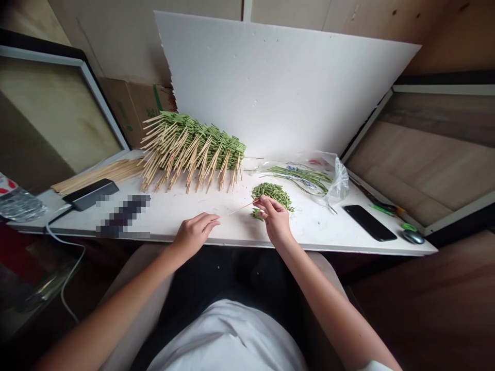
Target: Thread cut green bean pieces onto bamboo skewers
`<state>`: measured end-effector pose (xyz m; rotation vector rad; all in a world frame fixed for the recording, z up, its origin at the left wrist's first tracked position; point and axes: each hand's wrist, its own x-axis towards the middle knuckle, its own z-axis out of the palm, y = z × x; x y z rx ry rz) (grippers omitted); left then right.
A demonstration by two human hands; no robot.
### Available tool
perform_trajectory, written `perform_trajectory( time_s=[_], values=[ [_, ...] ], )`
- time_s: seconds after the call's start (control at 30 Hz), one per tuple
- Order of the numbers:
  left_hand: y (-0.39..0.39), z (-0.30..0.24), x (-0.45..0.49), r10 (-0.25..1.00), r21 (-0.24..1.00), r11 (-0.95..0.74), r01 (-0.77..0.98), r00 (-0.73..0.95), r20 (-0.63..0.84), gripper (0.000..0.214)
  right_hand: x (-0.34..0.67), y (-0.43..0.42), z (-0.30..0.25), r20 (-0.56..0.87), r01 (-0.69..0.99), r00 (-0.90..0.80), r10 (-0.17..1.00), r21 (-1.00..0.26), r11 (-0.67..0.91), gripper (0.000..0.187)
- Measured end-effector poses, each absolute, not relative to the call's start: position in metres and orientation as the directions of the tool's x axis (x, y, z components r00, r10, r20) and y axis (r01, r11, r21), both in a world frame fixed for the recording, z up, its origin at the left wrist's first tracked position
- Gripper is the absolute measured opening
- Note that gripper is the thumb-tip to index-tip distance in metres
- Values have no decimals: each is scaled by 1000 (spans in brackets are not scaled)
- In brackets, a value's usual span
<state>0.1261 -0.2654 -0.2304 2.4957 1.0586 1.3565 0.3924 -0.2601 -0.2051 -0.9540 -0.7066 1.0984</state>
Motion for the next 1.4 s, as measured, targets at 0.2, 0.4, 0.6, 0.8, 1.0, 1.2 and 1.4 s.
perform_trajectory(
  time_s=[0.2, 0.4, 0.6, 0.8, 1.0, 1.2, 1.4],
  values=[
    [-265, -234, 128, 591, 404, -783, 474, 362, 721, 18, 393, -262, -203, 43, -393, 262, 964, -907, 147, 27],
    [-262, -237, 127, 634, 490, -765, 418, 356, 686, 23, 389, -265, -204, 91, -353, 274, 957, -916, 188, 25],
    [-260, -239, 126, 680, 549, -732, 404, 379, 627, 23, 381, -268, -205, 106, -342, 278, 955, -918, 202, 29],
    [-258, -241, 127, 725, 606, -688, 399, 402, 559, 23, 376, -269, -207, 97, -353, 277, 956, -915, 195, 32],
    [-261, -242, 133, 749, 660, -659, 361, 395, 532, 26, 369, -272, -216, 106, -296, 241, 965, -939, 177, 29],
    [-268, -233, 139, 779, 712, -619, 332, 372, 504, 31, 359, -279, -218, 101, -247, 223, 970, -956, 157, 31],
    [-272, -230, 143, 798, 753, -586, 299, 372, 474, 35, 349, -285, -221, 91, -206, 149, 985, -971, 121, 32]
  ],
)
